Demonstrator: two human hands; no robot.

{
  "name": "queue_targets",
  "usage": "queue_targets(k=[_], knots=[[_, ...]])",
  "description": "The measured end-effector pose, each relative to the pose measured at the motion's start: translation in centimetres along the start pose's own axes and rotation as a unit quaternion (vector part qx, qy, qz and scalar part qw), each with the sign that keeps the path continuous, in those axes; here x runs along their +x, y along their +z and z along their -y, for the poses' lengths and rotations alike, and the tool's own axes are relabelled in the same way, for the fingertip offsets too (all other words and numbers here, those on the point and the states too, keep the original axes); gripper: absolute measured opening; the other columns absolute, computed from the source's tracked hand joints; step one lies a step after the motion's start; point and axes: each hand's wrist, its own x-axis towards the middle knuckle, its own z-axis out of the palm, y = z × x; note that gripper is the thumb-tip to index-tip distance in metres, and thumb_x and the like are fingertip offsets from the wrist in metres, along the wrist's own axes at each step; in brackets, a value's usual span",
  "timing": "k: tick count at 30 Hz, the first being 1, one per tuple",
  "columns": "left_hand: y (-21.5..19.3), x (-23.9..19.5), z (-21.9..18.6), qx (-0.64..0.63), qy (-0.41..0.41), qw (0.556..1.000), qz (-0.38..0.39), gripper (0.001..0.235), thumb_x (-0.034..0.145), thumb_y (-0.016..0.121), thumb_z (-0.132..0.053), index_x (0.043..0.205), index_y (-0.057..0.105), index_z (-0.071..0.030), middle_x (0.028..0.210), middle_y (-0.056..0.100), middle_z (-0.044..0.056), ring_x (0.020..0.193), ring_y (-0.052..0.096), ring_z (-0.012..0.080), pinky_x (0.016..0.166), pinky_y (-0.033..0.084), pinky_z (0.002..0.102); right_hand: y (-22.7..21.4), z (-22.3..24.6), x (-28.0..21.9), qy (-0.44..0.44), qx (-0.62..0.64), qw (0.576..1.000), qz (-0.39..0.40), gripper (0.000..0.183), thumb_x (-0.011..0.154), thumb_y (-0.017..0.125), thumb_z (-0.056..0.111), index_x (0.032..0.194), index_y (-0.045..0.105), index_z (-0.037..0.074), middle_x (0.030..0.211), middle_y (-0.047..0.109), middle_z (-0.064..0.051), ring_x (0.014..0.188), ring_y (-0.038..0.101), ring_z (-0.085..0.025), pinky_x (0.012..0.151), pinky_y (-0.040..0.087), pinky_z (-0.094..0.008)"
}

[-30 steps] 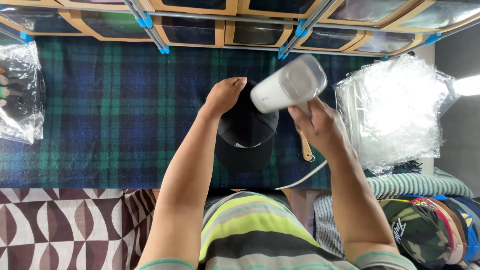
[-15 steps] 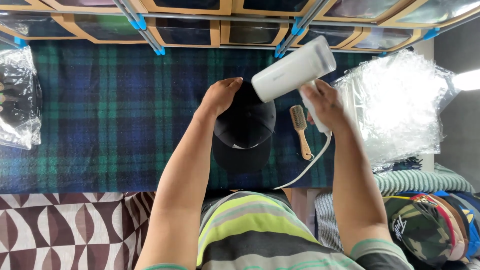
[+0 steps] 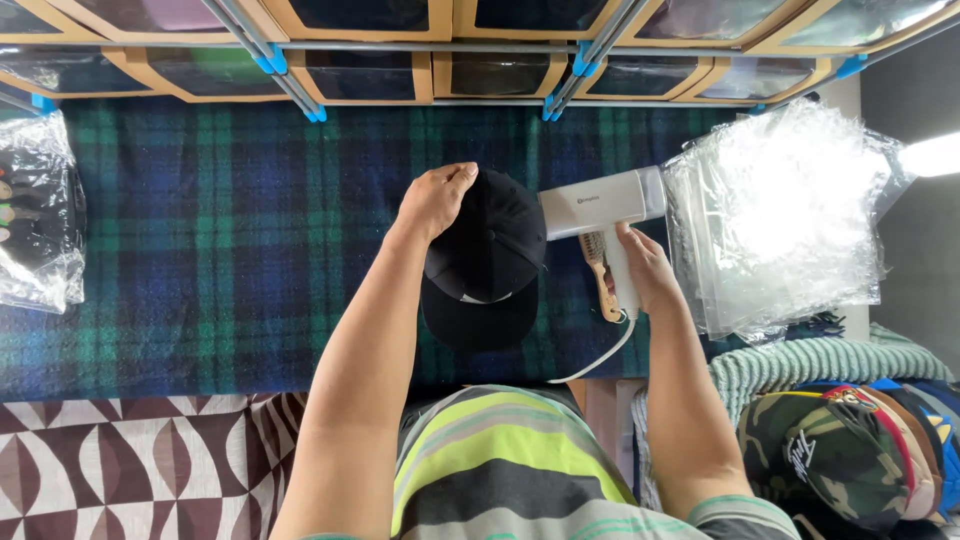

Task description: The person uses a handheld steamer to clean a black baseball cap placed on a plaid surface. After steaming, the person places the cap into a clear plastic bag and seals it.

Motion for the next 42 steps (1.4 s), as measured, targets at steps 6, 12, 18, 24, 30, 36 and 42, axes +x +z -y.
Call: queue_targets(k=[6, 12, 18, 24, 30, 36, 42], knots=[[-0.2, 0.2, 0.4, -0.013, -0.005, 1.000, 0.003, 0.048, 0.100, 0.045, -0.060, 0.131, 0.070, -0.034, 0.128, 0.072, -0.002, 0.128, 0.061, 0.0261, 0.111, 0.049, 0.041, 1.2, -3.9, -4.7, 0.077, 0.020, 0.997, -0.004, 0.056, 0.106, 0.050, 0.051, 0.086, 0.062, 0.000, 0.048, 0.052, -0.017, 0.034, 0.055, -0.028, 0.029, 0.047, -0.039], [-0.2, 0.0, -0.1, -0.008, 0.004, 1.000, 0.000, 0.047, 0.102, 0.044, -0.053, 0.132, 0.070, -0.028, 0.129, 0.071, 0.003, 0.128, 0.061, 0.0313, 0.110, 0.049, 0.044, 2.0, -4.4, -2.3, 0.072, 0.094, 0.993, -0.016, 0.051, 0.106, 0.054, 0.049, 0.089, 0.060, 0.001, 0.057, 0.057, -0.015, 0.039, 0.059, -0.025, 0.035, 0.052, -0.037], [0.0, 0.0, 0.1, -0.017, -0.015, 1.000, -0.001, 0.049, 0.101, 0.047, -0.057, 0.134, 0.069, -0.029, 0.128, 0.072, 0.001, 0.126, 0.063, 0.0274, 0.109, 0.050, 0.042, 2.8, -4.2, -7.3, 0.084, 0.121, 0.989, -0.029, 0.050, 0.105, 0.056, 0.046, 0.093, 0.058, -0.002, 0.062, 0.059, -0.017, 0.039, 0.059, -0.026, 0.034, 0.052, -0.040], [0.2, 0.2, 0.3, -0.008, -0.014, 1.000, -0.008, 0.049, 0.100, 0.047, -0.058, 0.133, 0.070, -0.030, 0.126, 0.073, -0.002, 0.124, 0.064, 0.0248, 0.107, 0.051, 0.040, 2.7, 1.5, -9.7, -0.105, -0.016, 0.994, -0.023, 0.051, 0.107, 0.052, 0.049, 0.091, 0.058, 0.001, 0.053, 0.059, -0.020, 0.036, 0.062, -0.031, 0.033, 0.050, -0.041], [0.6, 0.5, 0.5, -0.031, 0.005, 0.999, -0.017, 0.050, 0.100, 0.051, -0.054, 0.132, 0.071, -0.021, 0.124, 0.074, 0.005, 0.122, 0.065, 0.0304, 0.107, 0.051, 0.045, 4.1, 8.4, -6.4, -0.208, -0.312, 0.927, -0.018, 0.049, 0.103, 0.060, 0.055, 0.098, 0.064, 0.007, 0.054, 0.065, -0.012, 0.049, 0.068, -0.024, 0.048, 0.058, -0.036], [0.8, 0.7, 0.4, 0.001, 0.036, 0.999, -0.022, 0.053, 0.102, 0.046, -0.051, 0.132, 0.071, -0.015, 0.127, 0.073, 0.011, 0.124, 0.064, 0.0349, 0.107, 0.052, 0.045, 6.0, 10.6, -12.7, -0.287, -0.382, 0.879, -0.013, 0.036, 0.103, 0.065, 0.035, 0.093, 0.068, 0.000, 0.062, 0.067, -0.021, 0.062, 0.069, -0.045, 0.050, 0.055, -0.048], [0.8, 1.1, 0.6, 0.005, -0.012, 1.000, -0.015, 0.053, 0.097, 0.048, -0.059, 0.133, 0.070, -0.026, 0.127, 0.073, 0.001, 0.124, 0.064, 0.0263, 0.107, 0.051, 0.042, 10.2, 13.6, -8.5, -0.383, -0.424, 0.820, 0.010, 0.045, 0.103, 0.066, 0.044, 0.105, 0.066, -0.001, 0.076, 0.067, -0.029, 0.077, 0.068, -0.050, 0.056, 0.053, -0.058]])
